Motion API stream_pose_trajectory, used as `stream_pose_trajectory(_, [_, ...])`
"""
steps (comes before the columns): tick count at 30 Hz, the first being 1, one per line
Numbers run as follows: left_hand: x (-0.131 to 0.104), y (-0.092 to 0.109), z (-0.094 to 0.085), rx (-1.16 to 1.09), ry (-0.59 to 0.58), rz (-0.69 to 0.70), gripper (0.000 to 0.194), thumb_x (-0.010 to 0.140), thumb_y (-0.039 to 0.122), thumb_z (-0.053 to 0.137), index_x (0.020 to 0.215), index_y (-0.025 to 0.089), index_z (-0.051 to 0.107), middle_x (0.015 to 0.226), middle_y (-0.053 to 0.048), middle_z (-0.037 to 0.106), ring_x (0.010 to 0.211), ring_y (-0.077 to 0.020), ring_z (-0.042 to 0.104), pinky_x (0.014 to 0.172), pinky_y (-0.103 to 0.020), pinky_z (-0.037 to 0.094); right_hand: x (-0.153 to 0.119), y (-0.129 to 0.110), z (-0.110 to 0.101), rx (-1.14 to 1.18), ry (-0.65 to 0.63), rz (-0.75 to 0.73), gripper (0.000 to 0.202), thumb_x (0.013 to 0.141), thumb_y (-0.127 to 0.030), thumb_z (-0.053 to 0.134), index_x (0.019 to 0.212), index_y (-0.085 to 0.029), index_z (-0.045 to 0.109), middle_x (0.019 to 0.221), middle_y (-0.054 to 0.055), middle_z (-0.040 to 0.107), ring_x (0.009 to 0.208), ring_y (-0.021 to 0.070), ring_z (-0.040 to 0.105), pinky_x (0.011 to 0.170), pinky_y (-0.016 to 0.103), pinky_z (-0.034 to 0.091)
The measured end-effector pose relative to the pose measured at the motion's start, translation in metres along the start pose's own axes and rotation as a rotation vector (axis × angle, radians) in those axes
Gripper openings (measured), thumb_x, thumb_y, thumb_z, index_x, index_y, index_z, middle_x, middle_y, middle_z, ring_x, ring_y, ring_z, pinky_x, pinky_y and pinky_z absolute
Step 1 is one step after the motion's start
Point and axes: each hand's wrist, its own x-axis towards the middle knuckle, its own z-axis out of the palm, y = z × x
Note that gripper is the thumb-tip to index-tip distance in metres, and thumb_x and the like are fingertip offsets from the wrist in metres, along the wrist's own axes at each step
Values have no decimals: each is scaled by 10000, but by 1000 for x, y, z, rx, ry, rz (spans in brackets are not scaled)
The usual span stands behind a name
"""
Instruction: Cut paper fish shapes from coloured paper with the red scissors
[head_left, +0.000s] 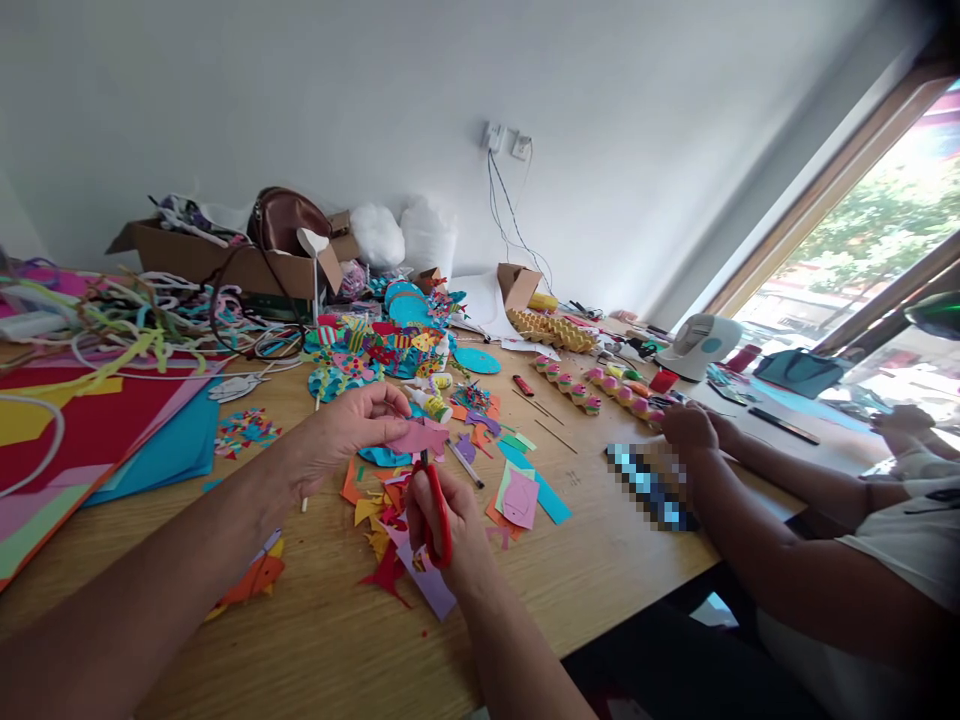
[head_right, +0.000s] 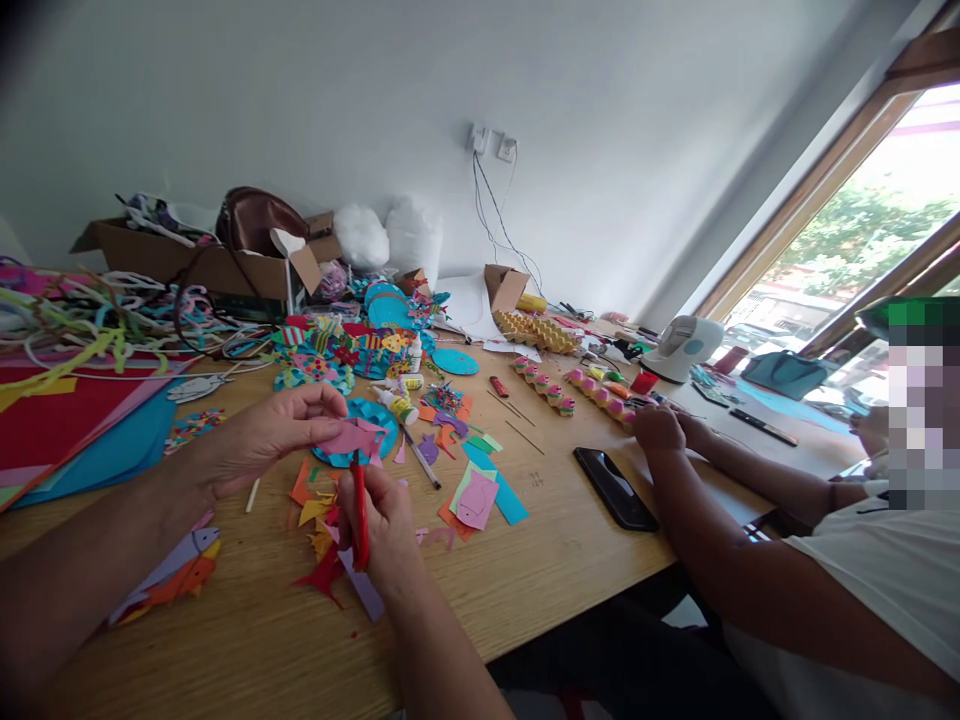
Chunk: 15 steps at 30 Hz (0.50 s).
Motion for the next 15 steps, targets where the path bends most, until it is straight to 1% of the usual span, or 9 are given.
stream_pose_trajectory(2, [0, 0, 2, 6, -43, -30, 280, 580, 291, 714, 802, 175, 588, 674, 42, 578, 661, -129, 537, 629, -234, 391, 0, 1, -2, 11, -14, -10, 473, 798, -627, 501, 600, -200, 456, 351, -69, 439, 308, 56, 300, 351, 200, 226])
stream_pose_trajectory(4, [-1, 0, 3, 31, -79, -36, 253, 590, 299, 711, 774, 165, 601, 685, 34, 579, 680, -135, 534, 650, -243, 384, 0, 2, -3, 24, -36, -24, 487, 788, -650, 503, 609, -199, 460, 348, -70, 439, 298, 56, 295, 339, 202, 210])
stream_pose_trajectory(7, [-2, 1, 2, 101, -74, -5, 204, 622, 336, 676, 703, 164, 600, 656, 42, 542, 651, -124, 480, 626, -237, 349, 1, 5, -3, 36, -45, -36, 493, 787, -659, 501, 614, -199, 466, 357, -70, 436, 296, 58, 301, 330, 202, 210])
stream_pose_trajectory(11, [-3, 3, 2, 183, -54, 70, 232, 675, 395, 607, 642, 167, 581, 616, 48, 477, 625, -118, 410, 596, -234, 309, 1, 5, -4, 34, -51, -9, 503, 764, -673, 520, 600, -200, 466, 367, -68, 426, 300, 64, 336, 317, 197, 236])
stream_pose_trajectory(15, [-3, 3, 2, 216, -82, 61, 259, 678, 413, 602, 609, 169, 551, 574, 59, 425, 581, -106, 361, 568, -234, 285, -1, 3, -3, 69, -42, 9, 469, 780, -630, 545, 622, -192, 488, 404, -63, 449, 318, 59, 361, 328, 185, 245])
